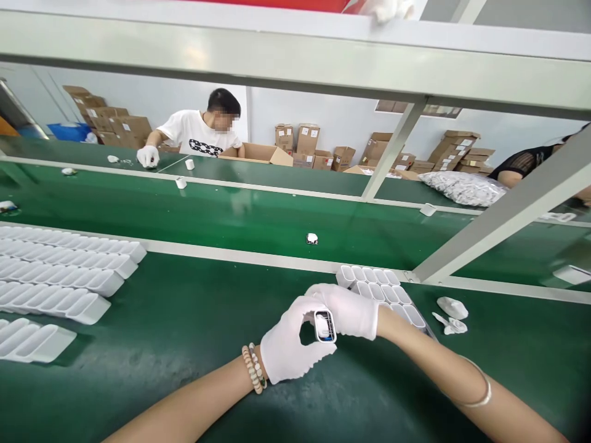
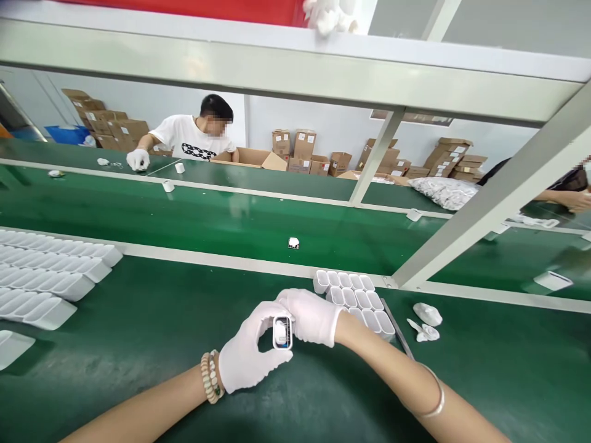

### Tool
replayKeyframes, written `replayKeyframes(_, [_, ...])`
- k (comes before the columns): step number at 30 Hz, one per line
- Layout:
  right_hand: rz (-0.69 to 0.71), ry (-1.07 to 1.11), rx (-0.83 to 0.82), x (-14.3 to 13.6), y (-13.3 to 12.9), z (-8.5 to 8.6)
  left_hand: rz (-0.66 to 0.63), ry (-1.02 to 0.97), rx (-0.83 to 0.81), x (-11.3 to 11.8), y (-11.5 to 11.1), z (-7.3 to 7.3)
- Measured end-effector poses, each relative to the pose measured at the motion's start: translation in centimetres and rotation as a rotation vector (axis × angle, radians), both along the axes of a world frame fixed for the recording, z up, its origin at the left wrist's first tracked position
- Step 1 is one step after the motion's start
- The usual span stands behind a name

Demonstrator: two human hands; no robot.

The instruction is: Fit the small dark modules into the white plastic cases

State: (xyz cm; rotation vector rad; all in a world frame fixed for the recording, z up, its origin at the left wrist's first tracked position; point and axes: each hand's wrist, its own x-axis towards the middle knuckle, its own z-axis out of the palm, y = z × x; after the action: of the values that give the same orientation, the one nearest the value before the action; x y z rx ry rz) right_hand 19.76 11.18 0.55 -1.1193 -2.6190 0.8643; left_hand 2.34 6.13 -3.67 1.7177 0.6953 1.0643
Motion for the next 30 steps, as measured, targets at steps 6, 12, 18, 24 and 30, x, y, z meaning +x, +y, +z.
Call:
replayKeyframes(6, [-0.213, 0.195, 0.091, 2.1, -1.9, 0.9, -0.017, 0.029, 0.064, 0.1, -0.1, -0.2])
replayKeyframes(12, [-0.252, 0.328, -0.225, 1.7, -4.0, 3.1, -0.012, 0.018, 0.101, 0.2, 0.2, -0.4])
replayKeyframes(18, [-0.232, 0.379, -0.433, 1.1, -4.0, 2.9, -0.012, 0.079, 0.133, 0.0, 0.1, 0.0])
replayKeyframes(24, [-0.231, 0.455, -0.485, 1.1, -4.2, 2.6, -0.005, 0.152, 0.141, 0.0, 0.0, 0.1])
replayKeyframes(30, [-0.205, 0.519, -0.517, 1.2, -4.1, 2.7, -0.024, 0.140, 0.142, -0.1, 0.0, -0.2])
